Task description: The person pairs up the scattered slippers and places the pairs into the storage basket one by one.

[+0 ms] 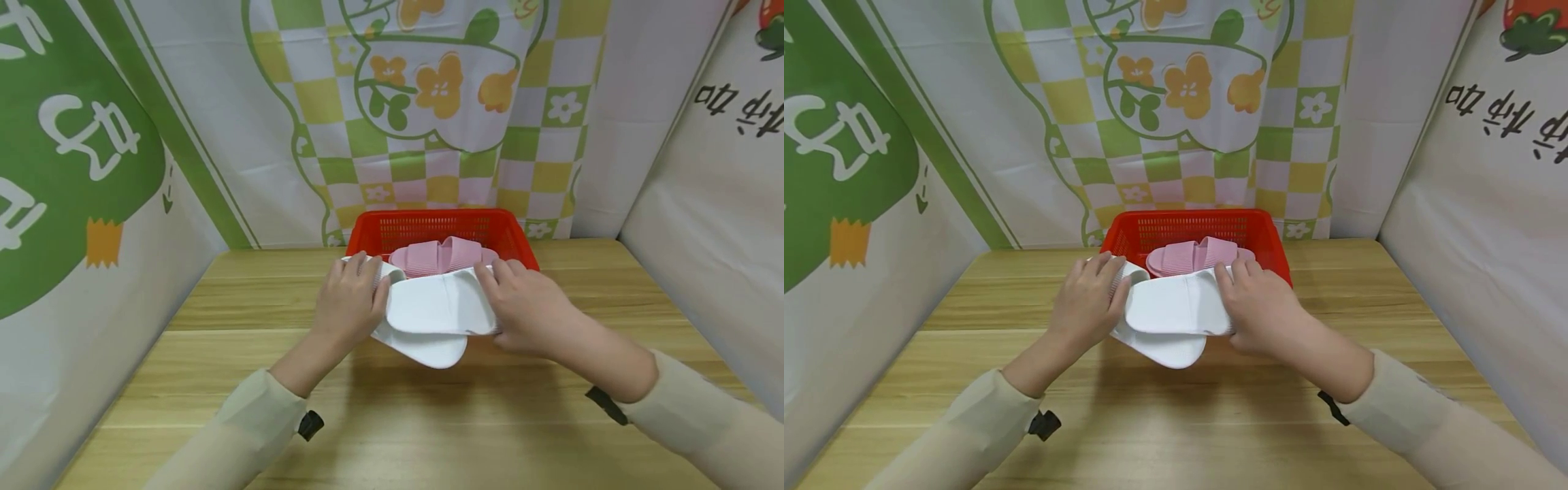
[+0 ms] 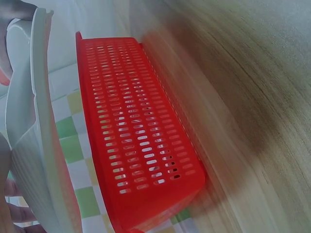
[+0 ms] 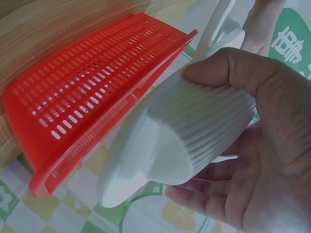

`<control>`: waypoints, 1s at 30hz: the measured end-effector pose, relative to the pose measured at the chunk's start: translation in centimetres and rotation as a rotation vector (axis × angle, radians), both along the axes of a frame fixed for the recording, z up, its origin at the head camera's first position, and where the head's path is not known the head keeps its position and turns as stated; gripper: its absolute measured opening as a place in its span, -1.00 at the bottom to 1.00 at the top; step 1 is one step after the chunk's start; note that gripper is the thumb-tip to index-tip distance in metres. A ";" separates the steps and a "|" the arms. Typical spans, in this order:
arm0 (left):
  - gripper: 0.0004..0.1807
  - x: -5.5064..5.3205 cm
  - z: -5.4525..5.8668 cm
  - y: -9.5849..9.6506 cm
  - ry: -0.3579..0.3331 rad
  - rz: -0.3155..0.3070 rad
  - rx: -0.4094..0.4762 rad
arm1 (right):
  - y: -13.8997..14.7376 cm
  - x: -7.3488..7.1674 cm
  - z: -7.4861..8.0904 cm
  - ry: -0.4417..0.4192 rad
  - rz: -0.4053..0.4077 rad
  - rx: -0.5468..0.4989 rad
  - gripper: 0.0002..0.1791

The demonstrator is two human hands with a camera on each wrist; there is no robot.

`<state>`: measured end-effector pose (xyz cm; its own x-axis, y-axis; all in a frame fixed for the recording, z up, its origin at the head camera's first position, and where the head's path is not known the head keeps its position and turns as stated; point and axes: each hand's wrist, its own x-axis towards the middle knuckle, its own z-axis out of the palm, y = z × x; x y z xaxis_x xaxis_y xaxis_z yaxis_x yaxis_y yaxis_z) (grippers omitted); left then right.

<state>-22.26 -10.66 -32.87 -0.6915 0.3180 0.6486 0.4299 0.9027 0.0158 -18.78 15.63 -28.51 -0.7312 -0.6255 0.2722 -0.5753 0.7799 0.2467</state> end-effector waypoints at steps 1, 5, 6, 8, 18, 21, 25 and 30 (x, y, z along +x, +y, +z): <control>-0.58 0.0 0.0 0.0 0.002 0.001 -0.001 | -0.1 0.0 0.0 -0.003 -0.006 0.004 -0.02; -0.60 0.1 0.0 0.1 0.020 0.001 0.003 | -0.3 0.1 0.1 -0.010 -0.027 0.023 0.00; -0.60 0.0 0.0 0.1 0.023 0.001 0.003 | -0.4 0.1 0.1 -0.010 -0.031 0.025 0.01; -0.61 0.1 0.1 0.1 0.023 0.004 0.006 | -0.5 0.1 0.1 -0.010 -0.039 0.024 0.01; -0.62 0.1 0.1 0.3 -0.018 0.028 0.037 | -0.8 0.0 -0.1 0.017 -0.034 0.026 -0.01; -0.63 0.1 0.1 0.3 -0.026 0.033 0.041 | -0.8 0.0 -0.2 0.026 -0.022 0.006 -0.01; -0.64 0.1 0.1 0.3 -0.046 0.049 0.032 | -1.0 0.0 -0.3 0.034 0.011 -0.045 -0.02; -0.65 0.1 0.2 0.4 -0.076 0.065 0.015 | -1.1 -0.1 -0.6 0.060 0.057 -0.097 -0.06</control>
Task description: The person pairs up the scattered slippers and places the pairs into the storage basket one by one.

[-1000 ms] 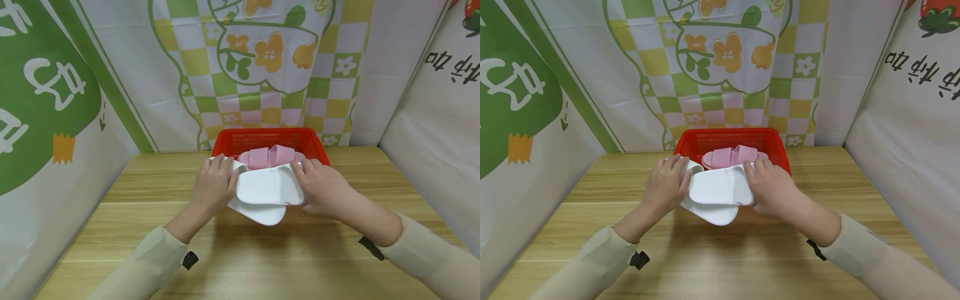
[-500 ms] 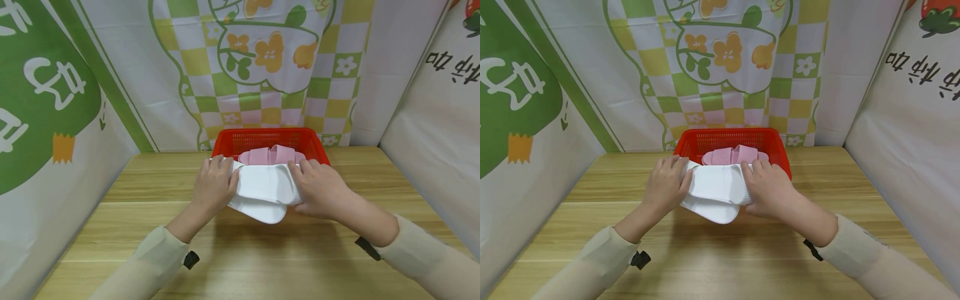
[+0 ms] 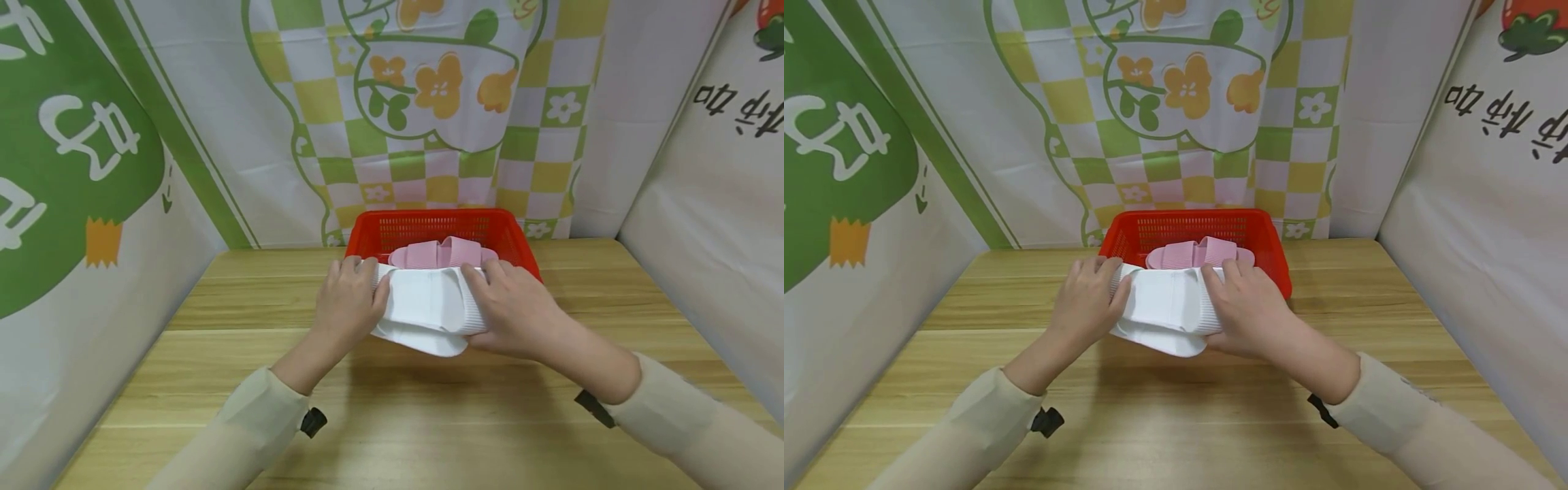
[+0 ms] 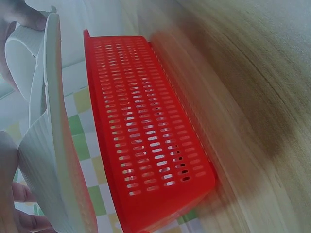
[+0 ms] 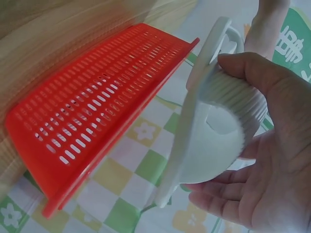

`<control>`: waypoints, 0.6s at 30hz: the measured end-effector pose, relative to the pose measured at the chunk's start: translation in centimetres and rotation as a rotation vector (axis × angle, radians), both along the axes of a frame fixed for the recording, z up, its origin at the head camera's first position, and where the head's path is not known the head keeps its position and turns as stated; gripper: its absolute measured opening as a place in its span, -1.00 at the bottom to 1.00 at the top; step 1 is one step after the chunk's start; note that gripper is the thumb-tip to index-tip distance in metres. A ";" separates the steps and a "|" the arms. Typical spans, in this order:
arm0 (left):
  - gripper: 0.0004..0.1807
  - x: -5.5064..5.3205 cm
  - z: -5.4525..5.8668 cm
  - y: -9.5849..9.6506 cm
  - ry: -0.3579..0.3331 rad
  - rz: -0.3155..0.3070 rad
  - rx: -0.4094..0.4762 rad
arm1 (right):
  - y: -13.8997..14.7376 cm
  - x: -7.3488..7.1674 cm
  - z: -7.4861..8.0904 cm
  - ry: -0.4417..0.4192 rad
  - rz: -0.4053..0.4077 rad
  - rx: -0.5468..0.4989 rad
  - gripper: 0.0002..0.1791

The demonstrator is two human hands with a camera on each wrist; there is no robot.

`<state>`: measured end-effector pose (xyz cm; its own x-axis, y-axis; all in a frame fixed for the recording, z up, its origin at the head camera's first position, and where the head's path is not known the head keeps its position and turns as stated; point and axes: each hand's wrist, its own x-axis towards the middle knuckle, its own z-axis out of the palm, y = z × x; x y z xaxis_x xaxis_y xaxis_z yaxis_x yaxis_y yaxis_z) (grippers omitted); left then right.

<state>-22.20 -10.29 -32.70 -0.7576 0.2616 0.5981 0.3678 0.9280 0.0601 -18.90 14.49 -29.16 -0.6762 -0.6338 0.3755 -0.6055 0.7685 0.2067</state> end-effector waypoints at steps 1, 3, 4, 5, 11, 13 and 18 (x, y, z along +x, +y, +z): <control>-0.65 0.0 0.0 0.0 -0.003 0.002 -0.006 | 0.0 0.0 -0.1 0.008 0.009 -0.007 -0.07; -0.66 0.1 0.1 0.1 -0.011 0.011 -0.020 | -0.1 -0.2 -0.2 0.026 0.031 -0.016 -0.07; -0.66 0.2 0.1 0.1 -0.014 0.016 -0.025 | -0.1 -0.2 -0.3 0.030 0.039 -0.019 -0.06; -0.67 0.2 0.2 0.1 -0.019 0.021 -0.031 | -0.1 -0.3 -0.3 0.037 0.048 -0.019 -0.04; -0.70 0.3 0.3 0.1 -0.024 0.022 -0.029 | 0.0 -0.7 -0.9 0.083 0.102 -0.025 -0.03; -0.71 0.3 0.3 0.0 -0.017 0.018 -0.020 | 0.1 -0.9 -1.1 0.094 0.116 -0.024 -0.02; -0.71 0.3 0.4 -0.1 -0.004 0.010 -0.008 | 0.4 -1.1 -1.5 0.102 0.153 -0.018 -0.03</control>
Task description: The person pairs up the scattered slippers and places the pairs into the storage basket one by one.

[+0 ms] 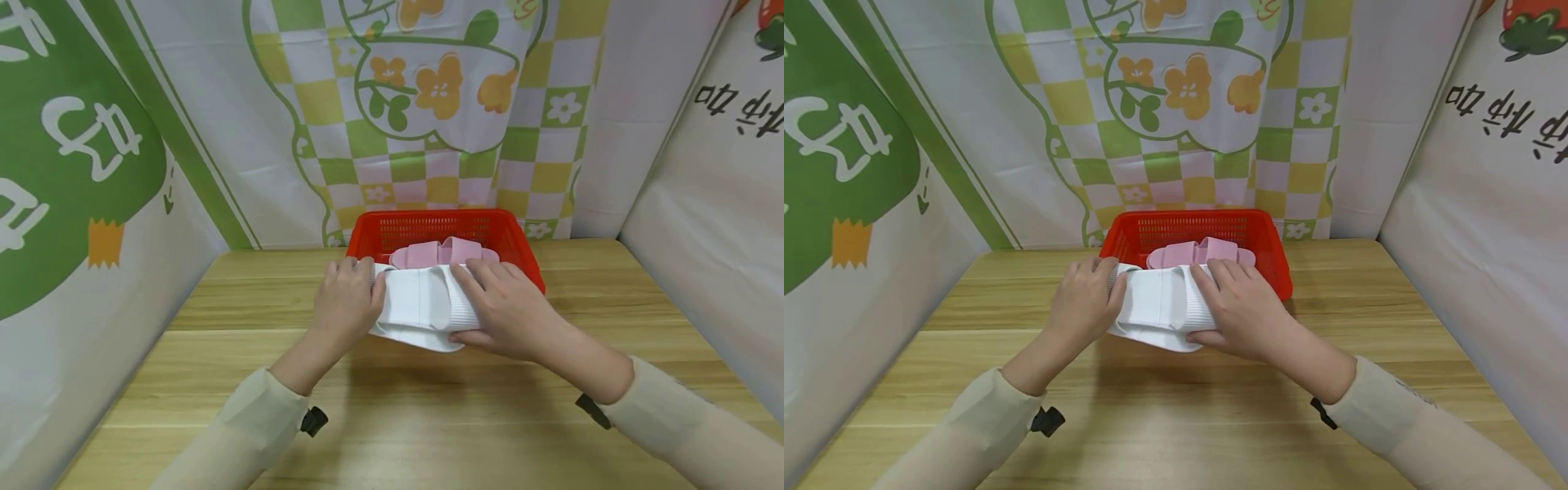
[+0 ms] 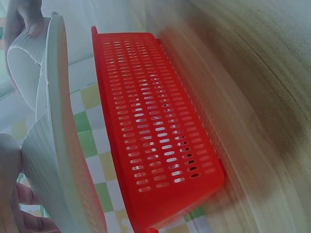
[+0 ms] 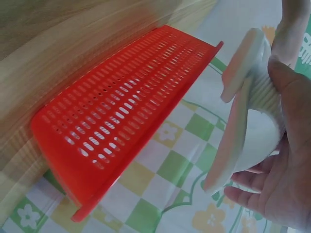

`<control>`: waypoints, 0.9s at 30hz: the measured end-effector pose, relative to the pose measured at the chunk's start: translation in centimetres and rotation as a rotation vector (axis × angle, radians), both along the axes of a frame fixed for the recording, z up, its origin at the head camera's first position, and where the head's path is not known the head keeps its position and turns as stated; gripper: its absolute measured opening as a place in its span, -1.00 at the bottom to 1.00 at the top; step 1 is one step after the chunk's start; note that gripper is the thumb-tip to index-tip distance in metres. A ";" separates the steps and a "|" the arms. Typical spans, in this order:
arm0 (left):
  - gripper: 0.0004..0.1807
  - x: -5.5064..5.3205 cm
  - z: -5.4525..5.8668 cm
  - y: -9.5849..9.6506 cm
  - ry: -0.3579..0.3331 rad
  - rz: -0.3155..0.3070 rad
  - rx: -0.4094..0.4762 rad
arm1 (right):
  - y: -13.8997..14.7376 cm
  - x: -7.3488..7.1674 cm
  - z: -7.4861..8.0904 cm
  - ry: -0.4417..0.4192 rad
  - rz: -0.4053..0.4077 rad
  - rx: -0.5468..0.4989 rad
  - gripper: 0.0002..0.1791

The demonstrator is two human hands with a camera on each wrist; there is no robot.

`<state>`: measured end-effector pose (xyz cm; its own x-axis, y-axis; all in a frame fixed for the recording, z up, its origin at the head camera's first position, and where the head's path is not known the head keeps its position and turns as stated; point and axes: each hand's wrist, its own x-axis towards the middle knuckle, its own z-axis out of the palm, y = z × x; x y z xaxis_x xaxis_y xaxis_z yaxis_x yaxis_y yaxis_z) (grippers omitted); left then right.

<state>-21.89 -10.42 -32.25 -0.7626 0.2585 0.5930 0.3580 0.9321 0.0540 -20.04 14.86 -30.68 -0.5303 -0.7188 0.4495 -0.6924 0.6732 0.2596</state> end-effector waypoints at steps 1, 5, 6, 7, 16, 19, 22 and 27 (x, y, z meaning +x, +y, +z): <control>-0.71 0.0 0.0 0.0 0.001 0.000 -0.002 | 0.0 0.0 0.0 -0.002 0.010 0.001 -0.03; -0.71 0.1 0.1 0.0 -0.007 0.006 -0.006 | 0.1 -0.2 -0.2 -0.017 0.034 0.003 -0.07; -0.71 0.1 0.1 0.0 -0.010 0.009 -0.008 | 0.1 -0.2 -0.2 -0.019 0.038 -0.001 -0.07; -0.71 0.1 0.1 0.0 -0.012 0.011 -0.010 | 0.1 -0.2 -0.2 -0.020 0.042 -0.007 -0.08; -0.68 0.0 0.3 0.0 0.040 0.013 -0.032 | -0.2 -0.6 -0.5 -0.029 0.078 -0.064 -0.12; -0.67 0.0 0.3 0.0 0.062 0.010 -0.040 | -0.3 -0.7 -0.6 -0.032 0.091 -0.075 -0.12; -0.66 -0.1 0.4 0.0 0.064 0.013 -0.059 | -0.3 -0.8 -0.6 -0.024 0.099 -0.083 -0.13; -0.66 0.0 0.6 0.2 0.025 0.029 -0.071 | -0.4 -0.9 -0.5 -0.006 0.100 -0.087 -0.13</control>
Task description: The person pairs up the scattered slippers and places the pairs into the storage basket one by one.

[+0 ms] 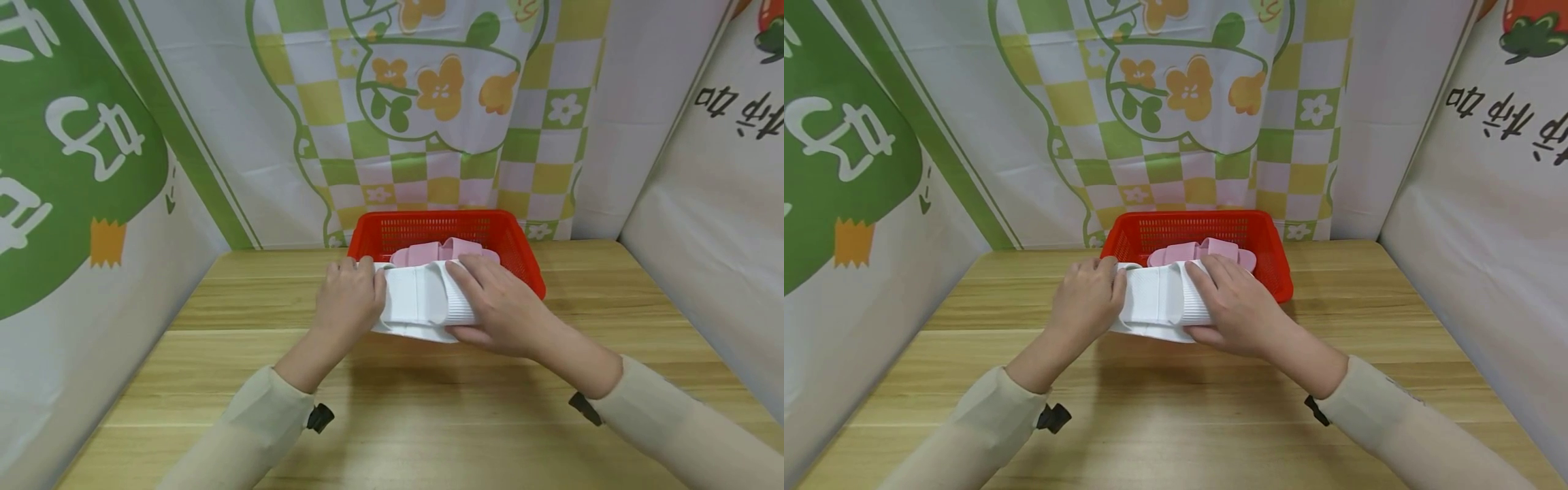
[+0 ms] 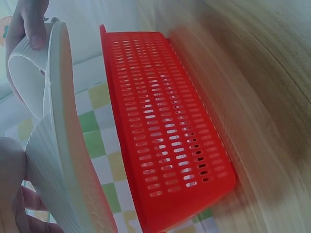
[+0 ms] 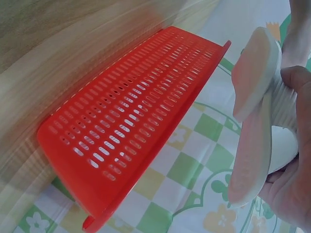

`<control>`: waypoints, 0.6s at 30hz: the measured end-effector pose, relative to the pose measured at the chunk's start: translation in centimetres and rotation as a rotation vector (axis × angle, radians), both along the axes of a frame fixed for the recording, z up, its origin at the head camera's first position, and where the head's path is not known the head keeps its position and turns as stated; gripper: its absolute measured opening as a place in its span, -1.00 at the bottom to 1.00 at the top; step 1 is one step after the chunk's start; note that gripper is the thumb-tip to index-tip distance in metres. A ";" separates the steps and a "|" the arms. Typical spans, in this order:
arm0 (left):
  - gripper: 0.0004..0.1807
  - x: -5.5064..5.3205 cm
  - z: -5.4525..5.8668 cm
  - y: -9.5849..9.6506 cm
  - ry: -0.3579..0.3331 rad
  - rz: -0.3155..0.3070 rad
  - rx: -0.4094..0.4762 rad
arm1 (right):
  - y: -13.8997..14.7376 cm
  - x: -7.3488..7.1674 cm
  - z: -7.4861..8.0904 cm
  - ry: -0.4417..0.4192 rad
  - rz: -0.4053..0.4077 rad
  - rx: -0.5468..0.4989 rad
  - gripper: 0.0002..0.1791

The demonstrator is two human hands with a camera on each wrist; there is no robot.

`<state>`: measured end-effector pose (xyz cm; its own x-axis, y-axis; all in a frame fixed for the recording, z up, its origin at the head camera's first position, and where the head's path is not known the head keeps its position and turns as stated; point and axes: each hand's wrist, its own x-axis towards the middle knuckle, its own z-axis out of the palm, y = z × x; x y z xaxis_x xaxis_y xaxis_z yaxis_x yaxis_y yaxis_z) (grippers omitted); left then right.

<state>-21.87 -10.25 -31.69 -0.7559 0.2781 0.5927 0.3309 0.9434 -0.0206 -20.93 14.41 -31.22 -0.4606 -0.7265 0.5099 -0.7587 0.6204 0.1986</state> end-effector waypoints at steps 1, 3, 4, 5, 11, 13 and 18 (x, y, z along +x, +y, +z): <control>-0.66 0.0 0.0 0.1 -0.009 0.006 -0.001 | 0.0 0.0 0.0 0.001 0.001 -0.002 -0.13; -0.66 0.0 0.1 0.2 -0.030 0.017 0.003 | -0.1 -0.1 0.0 0.004 -0.001 -0.003 -0.13; -0.66 0.1 0.1 0.2 -0.040 0.022 0.005 | -0.2 -0.1 0.0 0.006 -0.003 -0.003 -0.12; -0.66 0.1 0.2 0.3 -0.048 0.028 0.009 | -0.2 -0.1 0.0 0.008 -0.003 -0.004 -0.12; -0.64 0.0 0.3 0.7 -0.037 0.050 -0.014 | -0.5 -0.2 0.0 0.045 0.015 -0.014 -0.13; -0.63 0.0 0.3 0.8 -0.011 0.051 -0.030 | -0.6 -0.3 -0.1 0.060 0.019 -0.016 -0.14; -0.63 -0.2 0.2 1.1 0.036 0.039 -0.030 | -0.8 -0.4 0.0 0.071 0.000 0.007 -0.15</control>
<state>-22.08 -9.15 -31.53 -0.7447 0.2665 0.6119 0.2920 0.9545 -0.0604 -21.31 13.62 -31.22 -0.4233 -0.7301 0.5365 -0.7426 0.6188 0.2562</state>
